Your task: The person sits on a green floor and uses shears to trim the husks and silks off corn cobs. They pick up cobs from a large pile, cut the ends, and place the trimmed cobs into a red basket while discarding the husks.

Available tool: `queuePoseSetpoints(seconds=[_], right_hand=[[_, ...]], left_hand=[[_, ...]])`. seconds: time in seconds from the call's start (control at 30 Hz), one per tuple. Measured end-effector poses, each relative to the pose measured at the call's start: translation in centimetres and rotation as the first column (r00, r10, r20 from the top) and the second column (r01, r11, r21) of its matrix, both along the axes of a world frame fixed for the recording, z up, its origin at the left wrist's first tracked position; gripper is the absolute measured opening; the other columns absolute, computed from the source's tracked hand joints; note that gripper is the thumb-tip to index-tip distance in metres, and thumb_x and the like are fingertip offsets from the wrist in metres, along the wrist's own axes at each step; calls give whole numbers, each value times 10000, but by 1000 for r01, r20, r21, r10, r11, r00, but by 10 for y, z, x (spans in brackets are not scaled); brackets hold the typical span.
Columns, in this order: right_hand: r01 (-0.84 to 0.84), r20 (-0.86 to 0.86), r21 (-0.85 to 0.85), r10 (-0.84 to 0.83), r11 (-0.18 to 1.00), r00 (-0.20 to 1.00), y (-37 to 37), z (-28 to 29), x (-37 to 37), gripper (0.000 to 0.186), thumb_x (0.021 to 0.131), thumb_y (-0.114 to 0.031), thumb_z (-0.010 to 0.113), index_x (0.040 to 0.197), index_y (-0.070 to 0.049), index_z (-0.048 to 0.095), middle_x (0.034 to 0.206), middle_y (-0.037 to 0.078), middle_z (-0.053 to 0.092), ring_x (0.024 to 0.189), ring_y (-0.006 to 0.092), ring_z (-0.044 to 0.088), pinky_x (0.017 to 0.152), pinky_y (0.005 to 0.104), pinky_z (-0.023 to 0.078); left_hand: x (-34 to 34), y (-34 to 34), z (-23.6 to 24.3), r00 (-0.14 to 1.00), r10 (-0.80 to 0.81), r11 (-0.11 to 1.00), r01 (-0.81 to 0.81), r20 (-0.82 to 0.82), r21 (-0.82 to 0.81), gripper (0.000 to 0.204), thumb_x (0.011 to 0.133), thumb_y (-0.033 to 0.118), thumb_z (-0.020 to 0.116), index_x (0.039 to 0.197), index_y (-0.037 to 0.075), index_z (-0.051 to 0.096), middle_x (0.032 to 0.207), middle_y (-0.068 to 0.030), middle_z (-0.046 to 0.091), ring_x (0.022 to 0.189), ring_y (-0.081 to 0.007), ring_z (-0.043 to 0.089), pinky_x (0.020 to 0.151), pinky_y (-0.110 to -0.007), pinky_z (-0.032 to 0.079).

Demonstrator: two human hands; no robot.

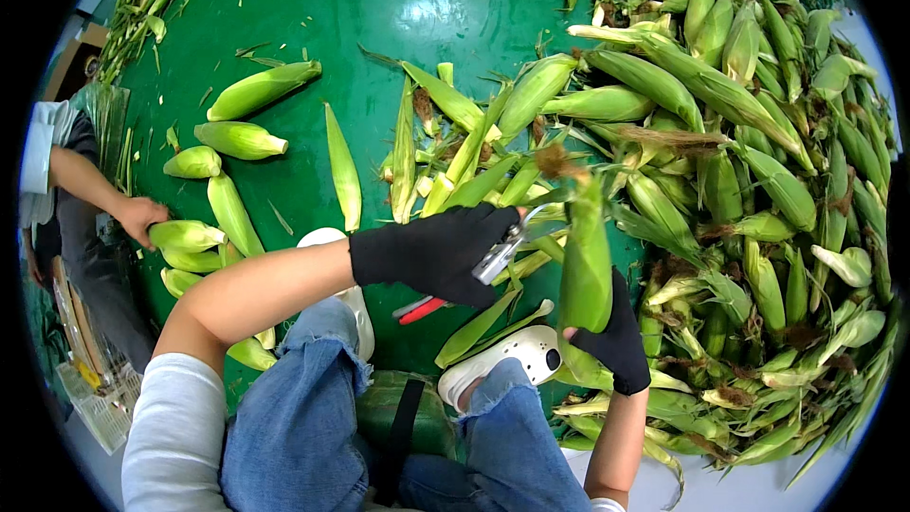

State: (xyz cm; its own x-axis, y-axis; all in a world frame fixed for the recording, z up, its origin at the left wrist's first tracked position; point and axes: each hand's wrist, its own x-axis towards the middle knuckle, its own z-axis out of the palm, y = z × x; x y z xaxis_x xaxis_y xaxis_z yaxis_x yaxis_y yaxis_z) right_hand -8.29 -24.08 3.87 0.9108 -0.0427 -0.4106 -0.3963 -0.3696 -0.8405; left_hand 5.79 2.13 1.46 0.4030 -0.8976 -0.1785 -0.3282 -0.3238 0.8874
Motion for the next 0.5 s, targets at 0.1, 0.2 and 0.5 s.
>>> queuePoseSetpoints(seconds=[0.1, 0.2, 0.5], right_hand=[[-139, -108, -35, 134, 990, 985, 9, 10, 7, 954, 582, -285, 777, 1352, -15, 283, 1229, 167, 495, 1111, 233, 500, 921, 338, 399], [-185, -110, -74, 176, 980, 978, 2, 2, 1, 920, 589, -282, 766, 1338, -9, 308, 1221, 198, 500, 1125, 288, 511, 919, 345, 406], [-241, -116, -238, 219, 941, 969, 2, 12, 0, 852, 571, -264, 739, 1298, -39, 356, 1152, 220, 527, 1044, 373, 536, 830, 389, 459]], left_hand=[[10, -2, 4, 996, -12, 1000, 13, 92, -7, 829, 632, 282, 707, 1277, -4, 272, 1034, -216, 469, 1003, -376, 480, 847, -430, 419], [9, -4, 2, 982, 4, 1000, -2, 191, -8, 749, 619, 273, 716, 1222, 23, 348, 1026, -204, 507, 978, -369, 516, 822, -436, 440], [3, 34, -41, 977, 46, 958, -102, 206, 267, 768, 648, 247, 688, 1292, 15, 337, 929, -215, 568, 803, -362, 593, 679, -435, 484]])
